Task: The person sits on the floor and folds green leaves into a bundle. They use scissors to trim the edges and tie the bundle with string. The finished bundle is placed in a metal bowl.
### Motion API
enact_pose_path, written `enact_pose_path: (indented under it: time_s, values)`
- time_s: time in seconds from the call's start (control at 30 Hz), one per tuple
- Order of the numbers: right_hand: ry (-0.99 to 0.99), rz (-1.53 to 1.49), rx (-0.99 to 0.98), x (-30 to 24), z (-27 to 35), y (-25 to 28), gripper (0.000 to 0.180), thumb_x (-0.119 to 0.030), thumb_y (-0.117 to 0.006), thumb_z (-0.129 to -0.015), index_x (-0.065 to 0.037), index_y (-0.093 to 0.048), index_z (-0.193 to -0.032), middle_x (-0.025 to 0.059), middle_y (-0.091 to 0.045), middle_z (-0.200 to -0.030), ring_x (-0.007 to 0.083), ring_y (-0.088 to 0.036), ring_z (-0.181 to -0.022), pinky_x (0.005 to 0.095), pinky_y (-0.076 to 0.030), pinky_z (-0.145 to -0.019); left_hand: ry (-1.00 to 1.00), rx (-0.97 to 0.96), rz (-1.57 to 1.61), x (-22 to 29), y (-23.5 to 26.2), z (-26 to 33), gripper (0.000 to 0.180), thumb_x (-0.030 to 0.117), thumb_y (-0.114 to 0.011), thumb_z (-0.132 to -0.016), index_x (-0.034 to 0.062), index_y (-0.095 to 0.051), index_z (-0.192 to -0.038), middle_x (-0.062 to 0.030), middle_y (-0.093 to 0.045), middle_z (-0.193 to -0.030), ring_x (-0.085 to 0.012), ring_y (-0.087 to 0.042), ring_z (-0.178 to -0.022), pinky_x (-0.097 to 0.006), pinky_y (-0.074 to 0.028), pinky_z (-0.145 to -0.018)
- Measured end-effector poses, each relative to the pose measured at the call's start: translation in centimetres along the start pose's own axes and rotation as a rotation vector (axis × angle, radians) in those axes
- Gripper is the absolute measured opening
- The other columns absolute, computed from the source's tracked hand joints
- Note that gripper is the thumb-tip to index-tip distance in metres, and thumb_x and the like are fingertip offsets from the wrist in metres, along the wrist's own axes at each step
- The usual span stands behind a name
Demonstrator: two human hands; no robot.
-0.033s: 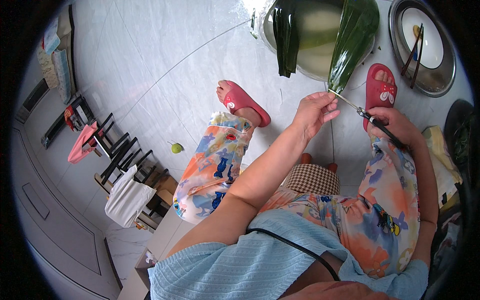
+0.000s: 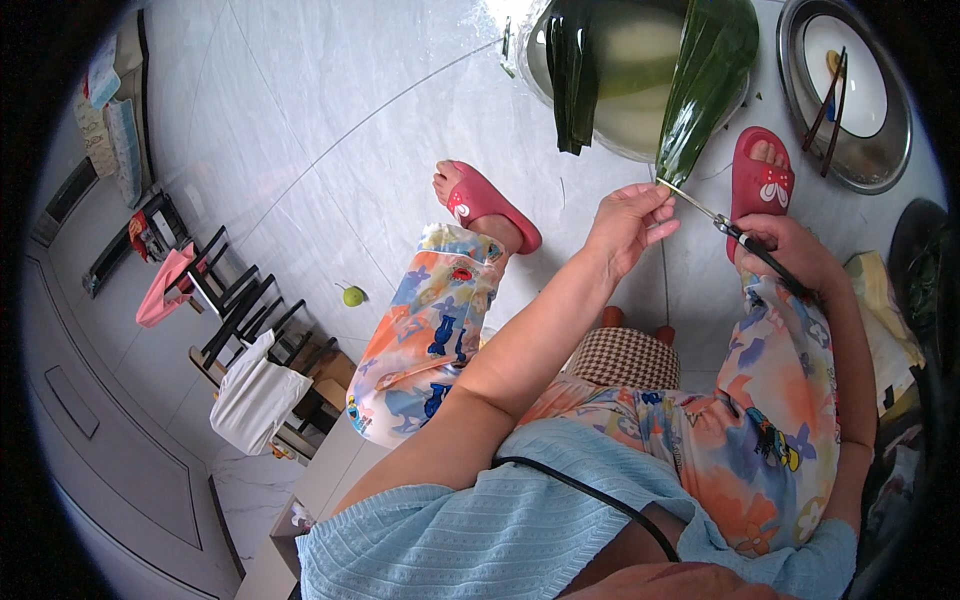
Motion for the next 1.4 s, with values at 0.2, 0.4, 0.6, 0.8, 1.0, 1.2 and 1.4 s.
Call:
enact_pose_path:
  time_s: [0.2, 0.4, 0.6, 0.8, 1.0, 1.2, 1.4]
  values:
    - [-0.011, -0.016, 0.001, -0.3, 0.2, -0.2, 0.044, -0.011, -0.071, -0.081, 0.003, -0.059, -0.121, 0.0052, -0.064, -0.092, 0.0116, -0.061, -0.085, 0.0281, -0.050, -0.079, 0.004, 0.039, -0.005, 0.0, 0.0, 0.2, 0.016, 0.009, -0.065, -0.093, 0.0007, -0.060, -0.105, -0.0059, -0.067, -0.091, -0.0148, -0.066, -0.080, -0.038, -0.061, -0.081]
    - [-0.015, -0.017, 0.002, -0.3, 0.1, -0.2, 0.041, -0.010, -0.070, -0.082, 0.004, -0.059, -0.119, 0.0050, -0.064, -0.092, 0.0111, -0.061, -0.085, 0.0278, -0.051, -0.078, 0.005, 0.048, 0.046, -0.7, 0.3, 0.8, 0.013, 0.010, -0.063, -0.094, 0.0025, -0.061, -0.104, -0.0064, -0.068, -0.093, -0.0124, -0.066, -0.077, -0.035, -0.061, -0.075]
    - [-0.006, -0.051, -0.047, -0.2, -0.3, -0.5, 0.039, -0.011, -0.070, -0.083, 0.004, -0.060, -0.117, 0.0025, -0.062, -0.088, 0.0084, -0.057, -0.078, 0.0258, -0.048, -0.071, 0.035, 0.021, 0.068, -1.0, 0.4, 0.6, 0.013, 0.010, -0.062, -0.095, 0.0022, -0.060, -0.105, -0.0054, -0.068, -0.093, -0.0117, -0.066, -0.074, -0.036, -0.061, -0.077]
    - [0.025, 0.004, -0.082, -0.3, -1.0, -0.8, 0.036, -0.012, -0.070, -0.084, 0.003, -0.061, -0.116, 0.0003, -0.061, -0.083, 0.0066, -0.055, -0.074, 0.0247, -0.046, -0.066, 0.035, 0.013, 0.064, -1.0, 0.4, 1.0, 0.015, 0.011, -0.060, -0.095, 0.0004, -0.060, -0.106, -0.0064, -0.068, -0.095, -0.0138, -0.067, -0.082, -0.040, -0.060, -0.085]
    - [0.031, -0.020, -0.085, -0.2, -1.5, -1.0, 0.032, -0.014, -0.068, -0.086, 0.003, -0.062, -0.112, 0.0001, -0.061, -0.080, 0.0069, -0.054, -0.071, 0.0251, -0.045, -0.063, 0.025, -0.016, 0.066, -1.4, 0.7, 0.7, 0.013, 0.012, -0.059, -0.095, 0.0022, -0.060, -0.103, -0.0066, -0.068, -0.095, -0.0150, -0.066, -0.084, -0.041, -0.060, -0.085]
    - [-0.007, -0.033, -0.070, -0.1, -1.3, -0.7, 0.028, -0.016, -0.067, -0.086, 0.001, -0.062, -0.109, 0.0003, -0.060, -0.080, 0.0080, -0.054, -0.070, 0.0255, -0.046, -0.063, 0.026, 0.034, 0.079, -0.6, 0.9, 0.5, 0.015, 0.017, -0.060, -0.093, 0.0041, -0.060, -0.101, -0.0053, -0.066, -0.094, -0.0155, -0.064, -0.086, -0.041, -0.059, -0.084]
    - [-0.027, -0.050, -0.035, -0.6, -1.0, -0.6, 0.025, -0.018, -0.065, -0.087, 0.000, -0.062, -0.105, -0.0003, -0.059, -0.078, 0.0082, -0.055, -0.070, 0.0255, -0.047, -0.064, -0.013, 0.002, 0.024, 0.1, 0.5, 0.4, 0.012, 0.013, -0.061, -0.093, 0.0042, -0.060, -0.101, -0.0048, -0.065, -0.094, -0.0149, -0.064, -0.084, -0.042, -0.059, -0.085]
Point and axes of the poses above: each hand's wrist, its own z-axis away from the middle knuckle, its own y-axis out of the back of the hand, x = y × z, the point moved 6 cm from there along -z, towards the middle knuckle
